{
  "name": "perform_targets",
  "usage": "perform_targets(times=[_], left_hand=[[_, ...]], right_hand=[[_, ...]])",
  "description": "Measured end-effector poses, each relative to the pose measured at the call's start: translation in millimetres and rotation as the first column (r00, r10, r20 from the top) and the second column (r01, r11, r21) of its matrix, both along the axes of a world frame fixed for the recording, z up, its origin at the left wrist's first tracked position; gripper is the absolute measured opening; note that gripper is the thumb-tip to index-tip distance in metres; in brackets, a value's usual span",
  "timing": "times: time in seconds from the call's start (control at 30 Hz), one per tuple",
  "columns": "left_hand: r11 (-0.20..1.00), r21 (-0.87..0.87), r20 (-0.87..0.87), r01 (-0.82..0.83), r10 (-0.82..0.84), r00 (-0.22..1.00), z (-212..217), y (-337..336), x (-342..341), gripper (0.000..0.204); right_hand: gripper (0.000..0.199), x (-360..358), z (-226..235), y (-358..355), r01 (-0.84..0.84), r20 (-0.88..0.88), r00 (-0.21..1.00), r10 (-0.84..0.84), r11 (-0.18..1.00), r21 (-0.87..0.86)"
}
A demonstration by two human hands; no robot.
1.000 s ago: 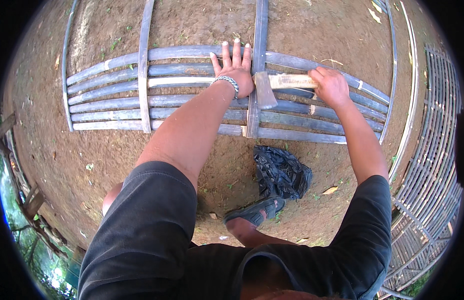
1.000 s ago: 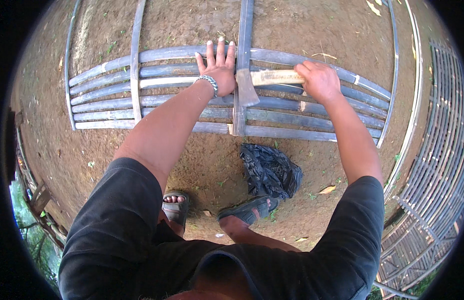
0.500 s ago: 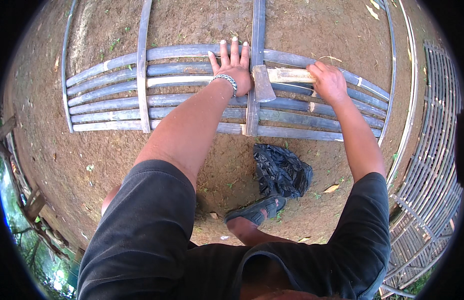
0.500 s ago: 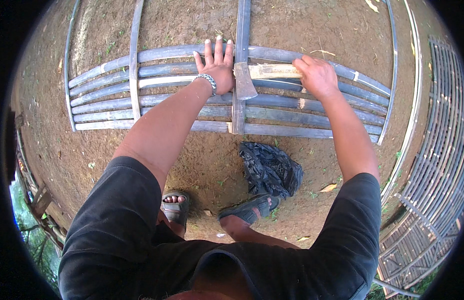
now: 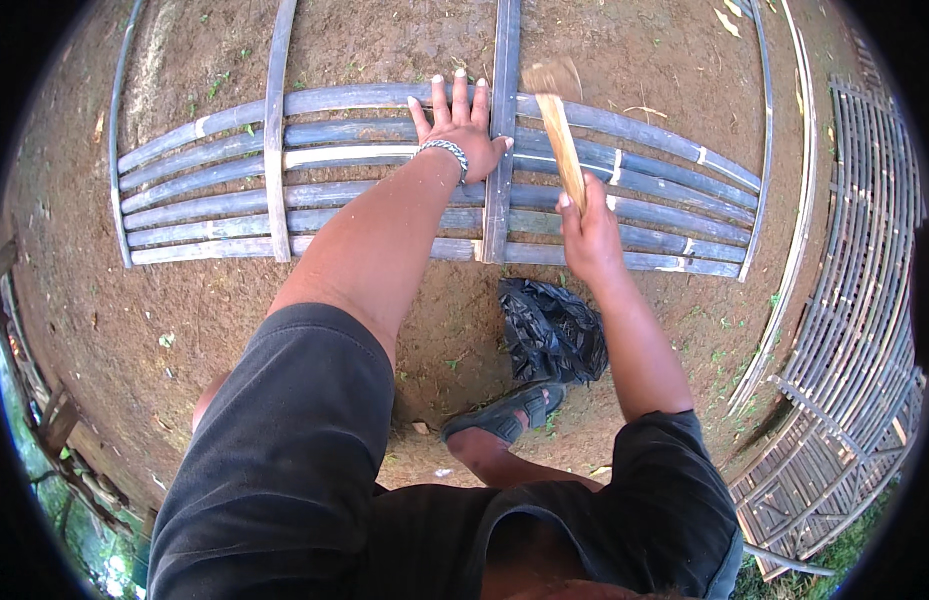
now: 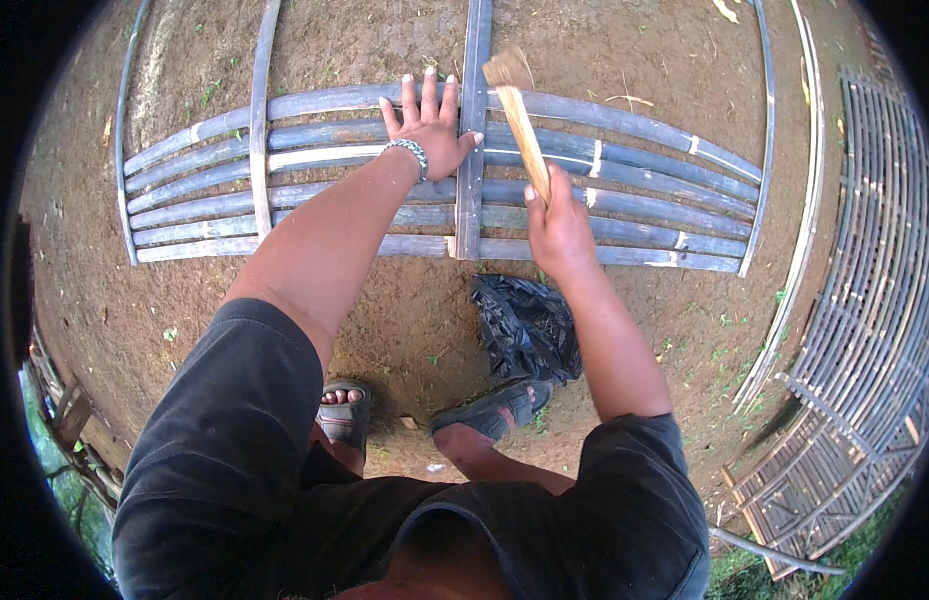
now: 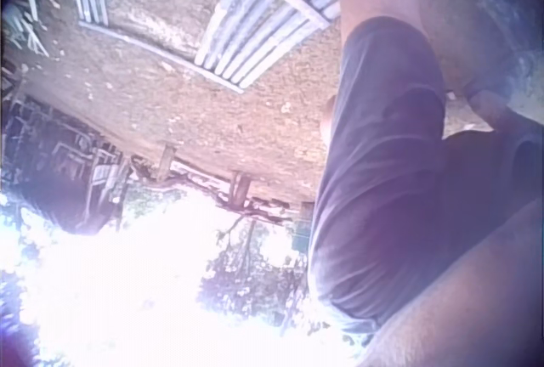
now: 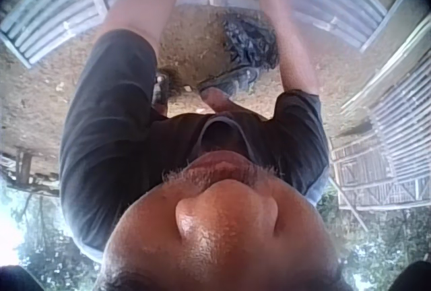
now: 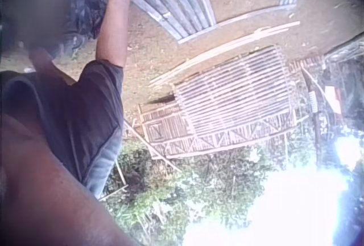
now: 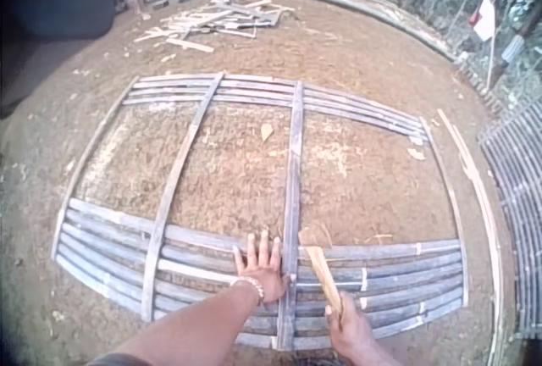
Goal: The person uses a hammer to drive nails into a metal grate structure lying on the ground. They repeatedly pick up nails from a black plastic bag and hammer them into the metal frame.
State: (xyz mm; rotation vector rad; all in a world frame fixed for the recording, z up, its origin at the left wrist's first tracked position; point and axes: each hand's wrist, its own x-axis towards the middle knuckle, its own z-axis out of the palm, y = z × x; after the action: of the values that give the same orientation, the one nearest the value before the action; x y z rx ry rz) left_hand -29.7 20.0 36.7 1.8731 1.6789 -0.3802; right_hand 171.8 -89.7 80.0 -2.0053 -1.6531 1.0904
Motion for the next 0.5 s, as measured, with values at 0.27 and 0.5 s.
perform_targets(times=[0.27, 0.5], left_hand=[[0.999, -0.034, -0.005, 0.001, -0.002, 1.0, 5, 1, 1, 0.092], [1.0, -0.022, -0.005, 0.004, -0.004, 1.0, 5, 5, 0, 0.091]], right_hand=[[0.043, -13, -2, 2, -0.095, 0.218, 0.972, 0.085, 0.995, 0.039], [0.043, -11, 15, 3, 0.161, -0.148, 0.983, -0.113, 0.913, 0.374]])
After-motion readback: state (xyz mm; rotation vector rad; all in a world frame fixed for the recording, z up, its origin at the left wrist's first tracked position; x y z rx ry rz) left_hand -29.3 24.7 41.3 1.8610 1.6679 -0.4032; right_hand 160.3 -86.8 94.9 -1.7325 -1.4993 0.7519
